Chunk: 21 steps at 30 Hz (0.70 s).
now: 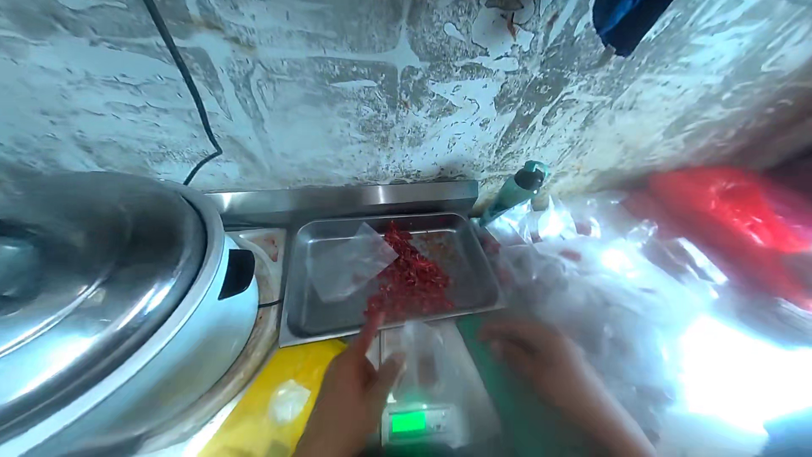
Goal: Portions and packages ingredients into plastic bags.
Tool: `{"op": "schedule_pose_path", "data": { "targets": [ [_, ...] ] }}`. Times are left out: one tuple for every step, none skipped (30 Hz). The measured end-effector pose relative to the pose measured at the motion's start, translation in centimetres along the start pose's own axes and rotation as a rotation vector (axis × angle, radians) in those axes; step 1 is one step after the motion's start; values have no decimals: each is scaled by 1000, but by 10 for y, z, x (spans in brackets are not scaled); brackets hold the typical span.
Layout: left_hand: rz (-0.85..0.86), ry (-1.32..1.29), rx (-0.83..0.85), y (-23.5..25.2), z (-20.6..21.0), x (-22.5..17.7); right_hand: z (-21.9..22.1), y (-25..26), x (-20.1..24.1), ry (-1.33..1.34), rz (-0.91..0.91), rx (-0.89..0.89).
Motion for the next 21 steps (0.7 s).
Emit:
{"op": "schedule_pose_path", "data": {
  "targets": [
    [-9,34,-43,-1,-9,14,1,-5,-14,19,29,-14],
    [-35,82,-66,-2,-18,29,2,-9,-27,31,65,-28],
    [-83,126,-68,-5,-25,46,4,-13,-39,44,103,-39],
    [-145,172,-56,-10,-32,62,6,-16,-50,55,143,-45],
    [-214,212,-45,-16,-38,76,9,-17,-60,64,180,-44],
    [-289,259,-24,-24,-43,88,11,-17,-68,69,214,-39],
    [-350,316,-8,-32,-46,98,13,-15,-76,67,247,-29],
    [-403,377,25,-39,-48,108,15,-11,-83,54,283,-16],
    [-442,428,68,-46,-48,116,16,-4,-89,38,327,0],
    [-468,483,116,-52,-46,125,17,5,-95,8,363,18],
    [-488,538,160,-57,-43,134,19,16,-99,-25,394,35],
    [-507,584,201,-61,-39,141,22,29,-102,-65,420,57],
    [-524,625,237,-63,-36,144,26,43,-103,-108,433,84],
    [-531,667,258,-64,-33,144,31,59,-102,-158,427,108],
    [-533,703,272,-63,-32,145,38,74,-104,-206,408,121],
    [-542,726,286,-61,-32,146,45,91,-109,-247,393,122],
    [-555,733,295,-59,-33,147,53,108,-117,-280,379,127],
    [-574,740,304,-57,-35,146,63,125,-128,-317,361,132],
    [-592,745,312,-55,-37,146,75,143,-139,-371,327,151],
    [-606,752,317,-54,-38,146,88,158,-145,-443,295,179],
    [-614,754,317,-53,-39,146,100,167,-145,-523,262,225]
  ]
}}
Point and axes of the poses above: each hand's wrist, its own y-axis towards the middle knuckle, its own z-axis out of the palm, x = y × z, the point moved 6 cm from there along y, towards the middle knuckle, and after that the axes turned 2 degrees about -y, right-handed, at the moved point
